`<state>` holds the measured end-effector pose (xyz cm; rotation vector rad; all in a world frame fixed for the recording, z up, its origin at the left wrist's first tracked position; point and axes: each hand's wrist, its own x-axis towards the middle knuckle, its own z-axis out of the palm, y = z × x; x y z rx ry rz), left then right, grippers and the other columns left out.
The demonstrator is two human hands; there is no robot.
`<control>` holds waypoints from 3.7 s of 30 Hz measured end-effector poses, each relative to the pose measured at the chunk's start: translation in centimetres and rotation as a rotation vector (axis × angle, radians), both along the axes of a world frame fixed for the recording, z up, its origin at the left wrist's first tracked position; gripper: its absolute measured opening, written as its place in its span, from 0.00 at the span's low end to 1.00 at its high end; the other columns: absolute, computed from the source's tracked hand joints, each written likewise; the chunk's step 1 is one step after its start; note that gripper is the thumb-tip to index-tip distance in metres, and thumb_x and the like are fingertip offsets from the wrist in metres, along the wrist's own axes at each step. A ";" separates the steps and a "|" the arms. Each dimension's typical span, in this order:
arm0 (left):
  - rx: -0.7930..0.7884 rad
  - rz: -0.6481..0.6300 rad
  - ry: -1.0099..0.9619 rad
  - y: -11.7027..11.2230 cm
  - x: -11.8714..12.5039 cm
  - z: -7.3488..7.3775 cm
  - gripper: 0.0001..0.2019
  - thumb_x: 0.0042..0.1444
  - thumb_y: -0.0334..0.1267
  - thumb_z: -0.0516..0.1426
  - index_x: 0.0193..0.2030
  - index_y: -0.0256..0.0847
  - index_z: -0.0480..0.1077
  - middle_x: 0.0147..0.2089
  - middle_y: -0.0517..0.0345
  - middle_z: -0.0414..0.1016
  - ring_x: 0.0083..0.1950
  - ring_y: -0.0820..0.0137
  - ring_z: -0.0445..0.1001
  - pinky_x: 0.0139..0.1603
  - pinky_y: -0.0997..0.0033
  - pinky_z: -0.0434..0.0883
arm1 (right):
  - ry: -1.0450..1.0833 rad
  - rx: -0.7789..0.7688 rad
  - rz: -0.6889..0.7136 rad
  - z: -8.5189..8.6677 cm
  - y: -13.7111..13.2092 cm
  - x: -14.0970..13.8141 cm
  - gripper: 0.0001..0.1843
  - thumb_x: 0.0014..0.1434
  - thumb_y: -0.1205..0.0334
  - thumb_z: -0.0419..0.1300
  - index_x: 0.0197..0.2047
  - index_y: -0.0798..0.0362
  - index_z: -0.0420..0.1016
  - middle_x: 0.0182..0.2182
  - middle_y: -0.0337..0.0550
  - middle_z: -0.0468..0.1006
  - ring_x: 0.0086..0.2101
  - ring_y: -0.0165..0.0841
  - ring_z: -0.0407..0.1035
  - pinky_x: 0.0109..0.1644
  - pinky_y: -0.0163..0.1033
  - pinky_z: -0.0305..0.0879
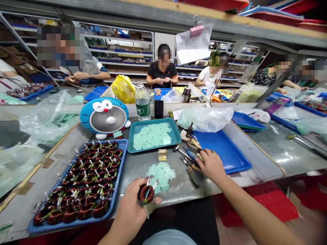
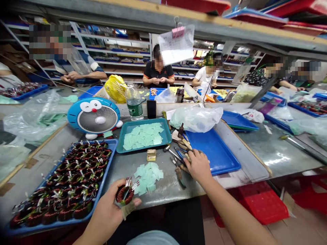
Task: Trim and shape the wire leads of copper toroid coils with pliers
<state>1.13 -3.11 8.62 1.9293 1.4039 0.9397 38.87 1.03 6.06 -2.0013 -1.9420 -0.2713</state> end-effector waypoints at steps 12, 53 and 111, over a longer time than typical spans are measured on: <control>-0.345 -0.002 -0.152 0.3 2.0 2.6 0.27 0.47 0.58 0.69 0.48 0.46 0.72 0.34 0.64 0.79 0.36 0.64 0.75 0.41 0.68 0.70 | 0.236 -0.223 -0.135 -3.4 -5.6 -6.7 0.27 0.59 0.46 0.67 0.55 0.54 0.75 0.59 0.62 0.71 0.50 0.56 0.68 0.54 0.58 0.63; 0.299 -0.352 -0.221 0.1 2.0 3.4 0.19 0.64 0.53 0.60 0.53 0.43 0.67 0.40 0.57 0.73 0.42 0.65 0.69 0.45 0.65 0.67 | 0.622 -0.554 0.498 6.5 -12.6 -12.1 0.19 0.65 0.60 0.61 0.58 0.49 0.70 0.51 0.46 0.75 0.50 0.37 0.72 0.57 0.40 0.69; -0.143 -0.248 -0.215 -1.0 2.2 4.4 0.18 0.51 0.51 0.68 0.36 0.42 0.68 0.37 0.58 0.71 0.39 0.64 0.68 0.39 0.66 0.63 | 0.557 -0.603 0.455 10.0 -11.4 -12.9 0.09 0.66 0.60 0.57 0.49 0.51 0.70 0.43 0.45 0.75 0.42 0.36 0.70 0.49 0.40 0.67</control>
